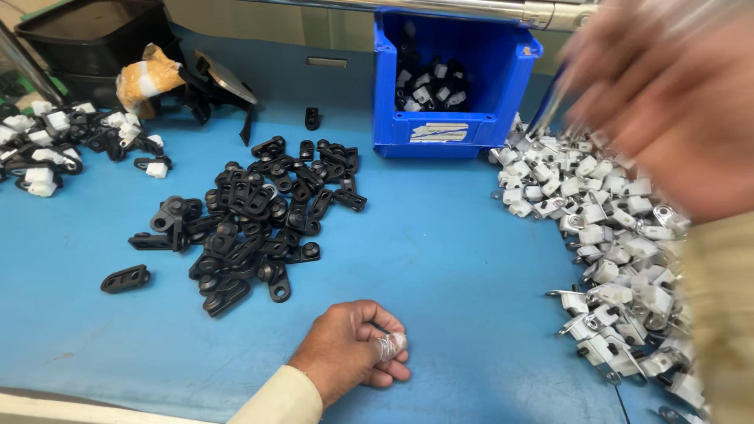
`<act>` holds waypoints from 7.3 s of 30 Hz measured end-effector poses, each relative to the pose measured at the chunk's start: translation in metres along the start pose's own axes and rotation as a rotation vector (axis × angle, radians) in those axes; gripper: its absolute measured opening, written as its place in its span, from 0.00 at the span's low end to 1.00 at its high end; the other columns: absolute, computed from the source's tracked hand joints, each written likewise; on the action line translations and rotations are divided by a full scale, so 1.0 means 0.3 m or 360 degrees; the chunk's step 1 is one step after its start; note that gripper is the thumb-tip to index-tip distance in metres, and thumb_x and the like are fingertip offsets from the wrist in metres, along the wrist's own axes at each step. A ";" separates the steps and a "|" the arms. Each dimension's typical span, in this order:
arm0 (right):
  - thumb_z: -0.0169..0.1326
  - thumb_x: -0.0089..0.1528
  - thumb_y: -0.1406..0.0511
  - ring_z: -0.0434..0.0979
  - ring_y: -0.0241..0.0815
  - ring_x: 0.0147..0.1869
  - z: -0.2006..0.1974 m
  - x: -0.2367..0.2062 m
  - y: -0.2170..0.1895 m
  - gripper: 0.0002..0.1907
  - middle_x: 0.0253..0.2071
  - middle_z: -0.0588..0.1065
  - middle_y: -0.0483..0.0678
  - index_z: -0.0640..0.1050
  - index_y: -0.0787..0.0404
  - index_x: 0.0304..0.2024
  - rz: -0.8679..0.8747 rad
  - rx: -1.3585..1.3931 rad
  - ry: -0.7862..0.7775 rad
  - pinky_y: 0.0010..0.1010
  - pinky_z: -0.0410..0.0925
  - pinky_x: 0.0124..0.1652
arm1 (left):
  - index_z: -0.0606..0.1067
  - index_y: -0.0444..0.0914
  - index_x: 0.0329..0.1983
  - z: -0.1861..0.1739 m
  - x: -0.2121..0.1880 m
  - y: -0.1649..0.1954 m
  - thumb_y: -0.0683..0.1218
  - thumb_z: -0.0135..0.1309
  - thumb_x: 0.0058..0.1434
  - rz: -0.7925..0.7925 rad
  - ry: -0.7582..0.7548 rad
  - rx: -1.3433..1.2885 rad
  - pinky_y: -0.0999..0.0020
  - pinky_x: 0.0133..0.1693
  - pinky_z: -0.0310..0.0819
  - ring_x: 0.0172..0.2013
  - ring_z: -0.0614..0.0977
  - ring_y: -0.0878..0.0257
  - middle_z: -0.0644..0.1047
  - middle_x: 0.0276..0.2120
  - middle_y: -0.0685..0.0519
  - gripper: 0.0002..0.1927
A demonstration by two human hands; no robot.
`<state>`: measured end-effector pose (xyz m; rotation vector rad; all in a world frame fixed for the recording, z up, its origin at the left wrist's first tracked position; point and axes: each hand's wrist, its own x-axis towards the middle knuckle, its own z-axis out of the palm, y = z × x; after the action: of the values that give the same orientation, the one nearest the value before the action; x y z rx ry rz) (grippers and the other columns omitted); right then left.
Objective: The person sits at a workbench assembling small clamp components. They pick a black link-shaped part from a pile, insert a white plastic piece with a screw into it, press the parts together, and place the assembled unit into a blue bin, repeating this cycle continuously.
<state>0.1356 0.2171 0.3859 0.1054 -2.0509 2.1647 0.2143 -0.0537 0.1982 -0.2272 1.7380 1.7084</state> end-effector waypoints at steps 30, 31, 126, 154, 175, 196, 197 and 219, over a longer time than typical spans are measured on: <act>0.56 0.66 0.57 0.82 0.45 0.52 -0.468 -0.076 -0.167 0.18 0.48 0.80 0.51 0.79 0.59 0.54 -0.0080 -0.0549 0.0200 0.34 0.73 0.54 | 0.79 0.54 0.54 -0.166 0.087 0.254 0.58 0.68 0.53 0.0222 0.1561 0.2047 0.52 0.52 0.76 0.53 0.79 0.50 0.77 0.52 0.51 0.25; 0.56 0.66 0.57 0.82 0.45 0.52 -0.483 -0.084 -0.166 0.18 0.47 0.80 0.51 0.79 0.59 0.54 -0.0083 -0.0560 0.0204 0.34 0.73 0.54 | 0.80 0.54 0.53 -0.163 0.091 0.260 0.58 0.69 0.53 0.0192 0.1576 0.2026 0.52 0.53 0.77 0.54 0.79 0.50 0.77 0.52 0.52 0.23; 0.54 0.65 0.47 0.73 0.54 0.56 0.080 -0.216 0.429 0.25 0.54 0.79 0.45 0.78 0.47 0.61 0.0125 -0.2334 0.0954 0.48 0.65 0.56 | 0.83 0.44 0.43 -0.134 0.001 0.125 0.52 0.67 0.54 0.0826 0.0386 0.0850 0.66 0.32 0.79 0.24 0.82 0.61 0.82 0.28 0.54 0.15; 0.54 0.65 0.61 0.81 0.51 0.54 0.323 -0.287 0.445 0.14 0.50 0.82 0.49 0.83 0.56 0.50 -0.0338 -0.1958 0.0310 0.41 0.70 0.56 | 0.78 0.46 0.48 -0.191 -0.010 0.125 0.46 0.61 0.58 0.0688 0.0311 0.0824 0.60 0.31 0.75 0.24 0.80 0.59 0.79 0.24 0.53 0.14; 0.67 0.54 0.61 0.84 0.46 0.38 0.331 0.110 0.577 0.23 0.35 0.83 0.48 0.80 0.53 0.53 0.0206 -0.1778 0.0104 0.36 0.75 0.43 | 0.78 0.38 0.38 -0.187 -0.102 0.124 0.43 0.60 0.60 0.0371 0.0395 0.0499 0.67 0.27 0.77 0.21 0.82 0.66 0.80 0.24 0.53 0.05; 0.68 0.55 0.58 0.79 0.39 0.29 0.464 -0.433 0.401 0.22 0.31 0.84 0.45 0.84 0.49 0.52 0.0583 -0.1586 0.0369 0.33 0.72 0.34 | 0.73 0.32 0.35 -0.182 -0.108 0.142 0.41 0.61 0.61 0.0232 0.0377 0.0411 0.69 0.20 0.77 0.20 0.83 0.64 0.79 0.24 0.50 0.08; 0.67 0.55 0.58 0.80 0.39 0.29 0.451 -0.430 0.402 0.22 0.31 0.84 0.46 0.84 0.49 0.52 0.0482 -0.1612 0.0389 0.32 0.73 0.34 | 0.74 0.32 0.35 -0.179 -0.107 0.143 0.41 0.61 0.61 0.0221 0.0375 0.0418 0.69 0.20 0.77 0.20 0.83 0.64 0.79 0.25 0.50 0.08; 0.67 0.53 0.65 0.78 0.32 0.34 0.389 -0.428 0.519 0.15 0.31 0.84 0.44 0.85 0.62 0.42 0.0154 -0.1324 0.0313 0.26 0.73 0.37 | 0.70 0.33 0.31 -0.160 -0.090 0.187 0.40 0.61 0.61 0.0085 0.0353 0.0450 0.69 0.22 0.80 0.23 0.87 0.60 0.83 0.26 0.46 0.10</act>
<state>0.2303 0.0849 0.2187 -0.2947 -2.6590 1.1360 0.1868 -0.1008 0.2552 -0.2517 2.1417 1.4959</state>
